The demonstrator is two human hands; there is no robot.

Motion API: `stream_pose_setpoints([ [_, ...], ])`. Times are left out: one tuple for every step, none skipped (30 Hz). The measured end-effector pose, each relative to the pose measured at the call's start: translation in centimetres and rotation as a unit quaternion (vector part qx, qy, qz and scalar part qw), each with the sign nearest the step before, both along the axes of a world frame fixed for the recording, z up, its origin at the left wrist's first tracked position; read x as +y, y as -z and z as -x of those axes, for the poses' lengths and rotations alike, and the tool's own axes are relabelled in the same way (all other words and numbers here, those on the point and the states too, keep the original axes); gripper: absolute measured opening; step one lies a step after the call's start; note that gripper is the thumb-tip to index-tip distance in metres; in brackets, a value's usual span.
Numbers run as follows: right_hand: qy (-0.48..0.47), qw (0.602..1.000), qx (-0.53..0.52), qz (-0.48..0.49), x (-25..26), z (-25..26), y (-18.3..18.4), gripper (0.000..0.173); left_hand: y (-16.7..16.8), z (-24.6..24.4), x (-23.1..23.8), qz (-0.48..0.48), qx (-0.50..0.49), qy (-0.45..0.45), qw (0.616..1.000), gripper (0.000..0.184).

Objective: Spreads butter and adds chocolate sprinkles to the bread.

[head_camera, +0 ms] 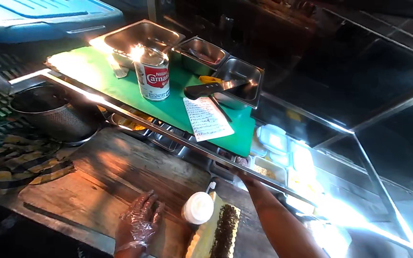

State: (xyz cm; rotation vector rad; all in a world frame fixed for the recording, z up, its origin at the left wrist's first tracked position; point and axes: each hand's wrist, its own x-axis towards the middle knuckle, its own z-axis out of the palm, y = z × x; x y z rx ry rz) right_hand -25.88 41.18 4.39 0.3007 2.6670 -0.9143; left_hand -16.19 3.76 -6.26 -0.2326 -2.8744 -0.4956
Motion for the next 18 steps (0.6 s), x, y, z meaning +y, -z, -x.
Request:
stream_pose_setpoints([
  [0.006, 1.0, -0.006, 0.02, -0.2, -0.3, -0.7, 0.024, -0.1, 0.0, 0.0, 0.001, -0.001, 0.0, 1.0, 0.055],
  [0.023, 0.999, -0.035, 0.025, -0.5, -0.5, -2.0, 0.023, -0.1, 0.0, 0.1, 0.0, 0.001, -0.001, 1.0, 0.055],
  [0.055, 0.995, -0.081, 0.025, -1.0, -0.7, -3.6, 0.023, -0.1, 0.0, 0.1, -0.002, -0.002, -0.001, 1.0, 0.055],
  [0.083, 0.991, -0.107, 0.012, -1.2, -0.9, -4.3, 0.025, -0.1, -0.1, 0.1, -0.002, -0.006, -0.001, 1.0, 0.055],
  [0.101, 0.991, -0.089, 0.009, -0.5, -1.2, -3.6, 0.022, -0.2, -0.1, 0.1, -0.002, -0.011, -0.001, 1.0, 0.055],
  [0.094, 0.994, -0.045, 0.022, 0.8, -1.8, -2.3, 0.019, -0.4, 0.0, 0.1, 0.0, -0.013, -0.003, 1.0, 0.055],
  [0.09, 0.995, -0.001, 0.045, 2.0, -2.3, -1.1, 0.017, -0.4, 0.0, 0.1, 0.0, -0.013, -0.006, 1.0, 0.055],
  [0.086, 0.993, 0.041, 0.075, 2.9, -2.6, -0.1, 0.015, -0.3, 0.0, 0.1, -0.001, -0.014, -0.005, 1.0, 0.055],
  [0.087, 0.988, 0.066, 0.106, 3.4, -3.3, 0.0, 0.014, -0.3, 0.0, 0.0, -0.003, -0.015, -0.005, 1.0, 0.055],
  [0.095, 0.984, 0.075, 0.131, 3.4, -4.2, -0.6, 0.015, -0.3, -0.1, 0.0, -0.005, -0.018, -0.003, 1.0, 0.055],
  [0.111, 0.982, 0.073, 0.137, 3.4, -5.1, -1.1, 0.015, -0.3, -0.1, 0.0, -0.007, -0.021, -0.001, 1.0, 0.055],
  [0.129, 0.982, 0.063, 0.125, 3.2, -6.0, -1.5, 0.015, -0.4, -0.1, 0.0, -0.005, -0.028, -0.001, 1.0, 0.055],
  [0.139, 0.985, 0.031, 0.099, 2.9, -7.0, -2.2, 0.019, -0.6, -0.1, 0.1, -0.003, -0.036, 0.0, 0.999, 0.054],
  [0.151, 0.984, -0.004, 0.091, 2.3, -8.3, -2.8, 0.023, -0.7, -0.1, 0.0, -0.002, -0.041, 0.001, 0.999, 0.054],
  [0.163, 0.981, -0.016, 0.101, 1.7, -10.0, -3.1, 0.021, -0.8, 0.0, 0.0, -0.001, -0.045, 0.003, 0.999, 0.055],
  [0.166, 0.978, -0.036, 0.118, 1.1, -12.0, -3.2, 0.02, -0.9, -0.1, 0.0, -0.001, -0.049, 0.003, 0.999, 0.055],
  [0.161, 0.977, -0.051, 0.128, 0.4, -14.1, -3.2, 0.02, -0.9, -0.1, 0.1, -0.001, -0.05, 0.003, 0.999, 0.055],
  [0.139, 0.981, -0.065, 0.118, -0.2, -16.3, -3.0, 0.022, -0.9, -0.1, 0.1, -0.003, -0.047, 0.004, 0.999, 0.055],
])
